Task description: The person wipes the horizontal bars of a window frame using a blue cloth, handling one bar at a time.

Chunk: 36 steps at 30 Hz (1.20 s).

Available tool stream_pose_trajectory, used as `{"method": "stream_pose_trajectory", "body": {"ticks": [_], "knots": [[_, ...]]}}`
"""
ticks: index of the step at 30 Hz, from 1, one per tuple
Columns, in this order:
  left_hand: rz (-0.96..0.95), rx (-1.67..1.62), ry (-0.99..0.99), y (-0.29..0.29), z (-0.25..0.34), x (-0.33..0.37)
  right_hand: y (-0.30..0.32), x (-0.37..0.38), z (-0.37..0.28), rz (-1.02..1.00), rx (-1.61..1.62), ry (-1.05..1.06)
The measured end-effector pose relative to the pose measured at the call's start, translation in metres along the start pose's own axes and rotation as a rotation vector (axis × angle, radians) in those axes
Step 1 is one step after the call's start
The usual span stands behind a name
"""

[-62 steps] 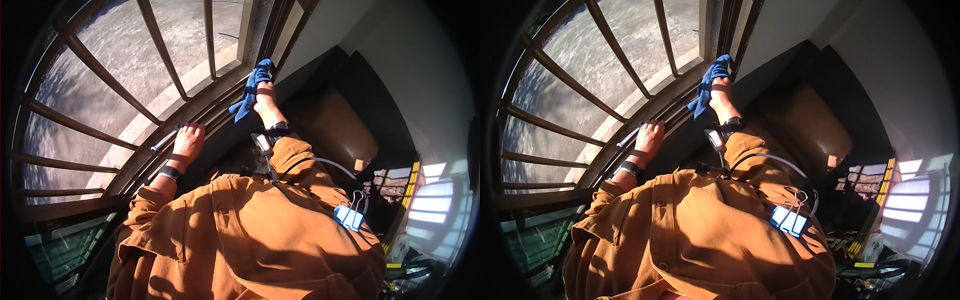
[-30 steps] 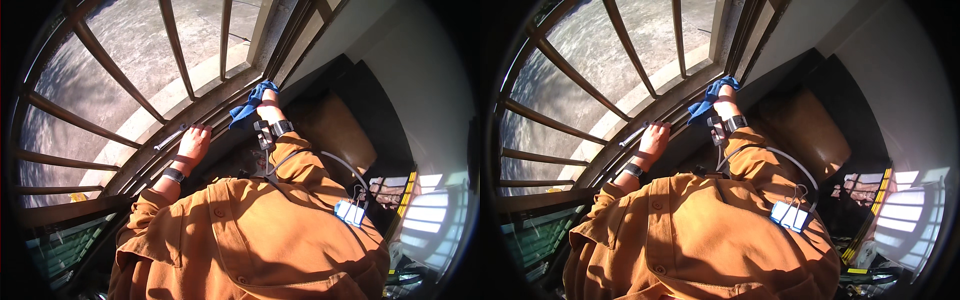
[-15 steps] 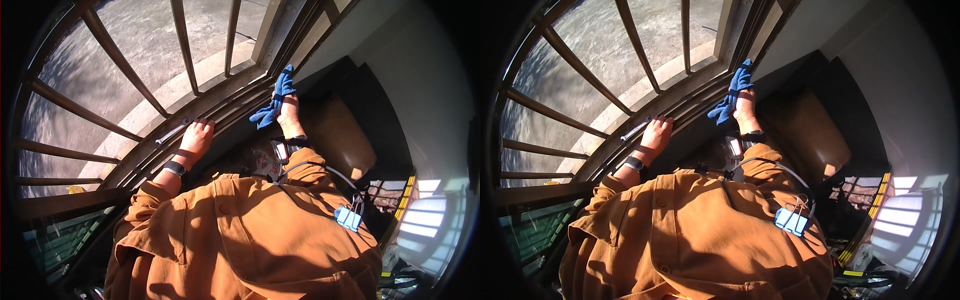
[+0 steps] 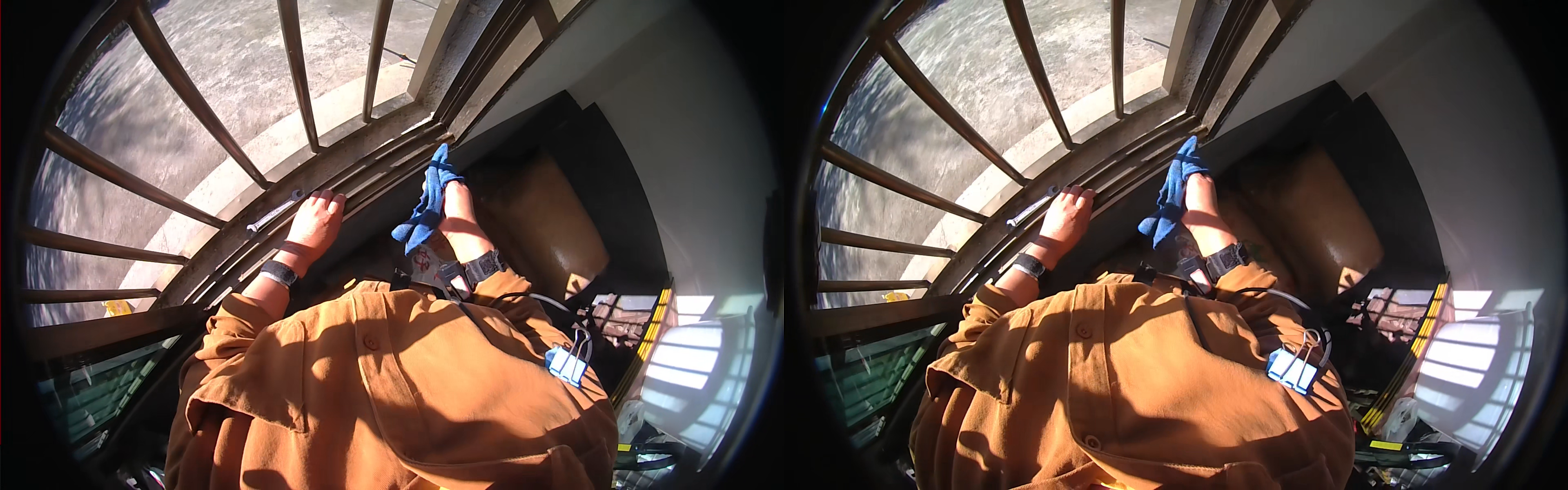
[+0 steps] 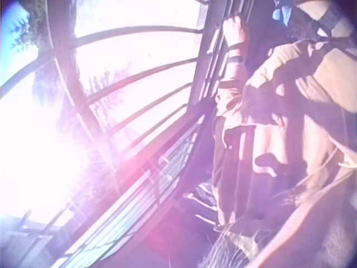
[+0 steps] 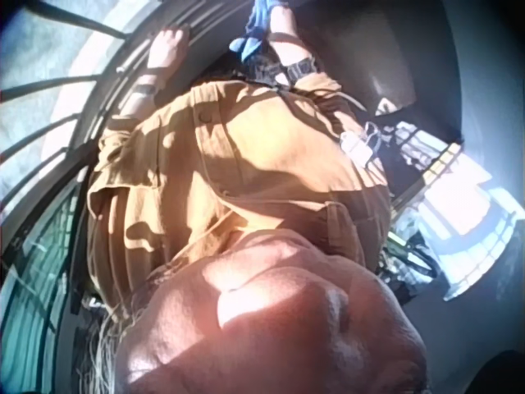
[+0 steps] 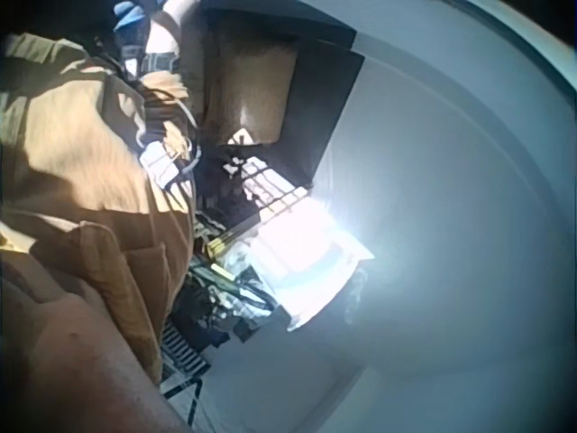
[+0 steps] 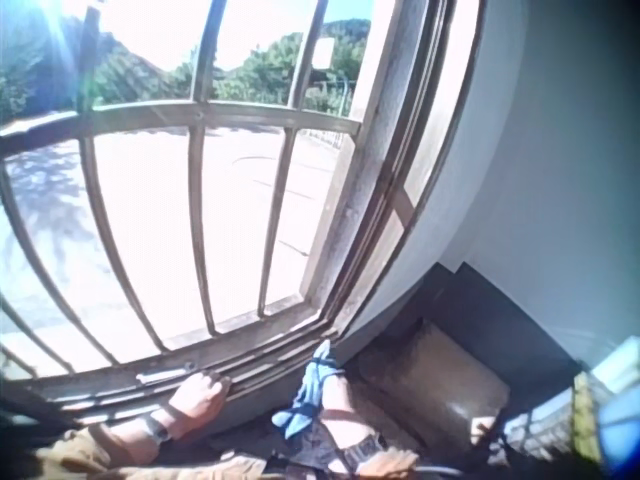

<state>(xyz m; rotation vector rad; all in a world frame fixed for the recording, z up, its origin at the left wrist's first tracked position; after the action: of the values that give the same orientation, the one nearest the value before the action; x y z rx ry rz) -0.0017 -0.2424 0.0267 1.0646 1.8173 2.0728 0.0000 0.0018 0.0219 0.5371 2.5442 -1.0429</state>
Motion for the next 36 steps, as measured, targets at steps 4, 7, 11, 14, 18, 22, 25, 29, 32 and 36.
{"method": "stream_pose_trajectory", "body": {"ticks": [4, 7, 11, 14, 18, 22, 25, 29, 32, 36], "knots": [[0.017, 0.009, 0.011, -0.005, -0.001, -0.005, -0.062, 0.018, 0.006, 0.015, 0.341, -0.09], [0.021, 0.005, 0.006, -0.002, 0.001, 0.003, -0.029, 0.101, 0.016, 0.212, 0.507, 0.025], [0.025, -0.007, 0.017, -0.003, 0.0, -0.001, -0.026, 0.108, -0.009, 0.027, -0.53, 0.465], [0.029, -0.009, 0.027, -0.004, -0.002, -0.004, -0.038, 0.093, -0.024, 0.069, -0.901, 0.543], [0.032, -0.006, 0.004, -0.006, 0.001, 0.002, -0.013, 0.124, -0.008, 0.244, 0.024, 0.384], [0.014, 0.014, 0.016, -0.004, -0.001, -0.002, -0.012, 0.086, 0.013, 0.155, 0.422, 0.422], [0.022, -0.001, 0.01, -0.006, 0.001, 0.004, 0.038, 0.029, 0.009, 0.148, 0.285, 0.632], [-0.017, -0.012, 0.018, -0.005, 0.001, -0.004, 0.049, -0.018, 0.02, 0.338, 0.173, 0.069], [0.017, -0.009, 0.003, -0.007, 0.0, 0.001, 0.022, -0.008, 0.009, 0.217, 0.096, 0.081], [0.004, -0.014, 0.006, -0.003, 0.0, 0.003, 0.0, 0.037, 0.007, 0.047, 0.254, 0.129]]}}
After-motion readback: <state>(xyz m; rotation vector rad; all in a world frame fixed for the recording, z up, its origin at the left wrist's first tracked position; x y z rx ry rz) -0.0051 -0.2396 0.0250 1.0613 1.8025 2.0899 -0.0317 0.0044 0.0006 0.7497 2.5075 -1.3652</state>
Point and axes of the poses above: each hand's wrist, its own x-axis towards the middle knuckle, its own y-axis out of the back of the hand, z = x × y, the point moved 4 cm from there along x, towards the middle knuckle, and after that the axes turned 15 degrees about x, right-handed, at the moved point
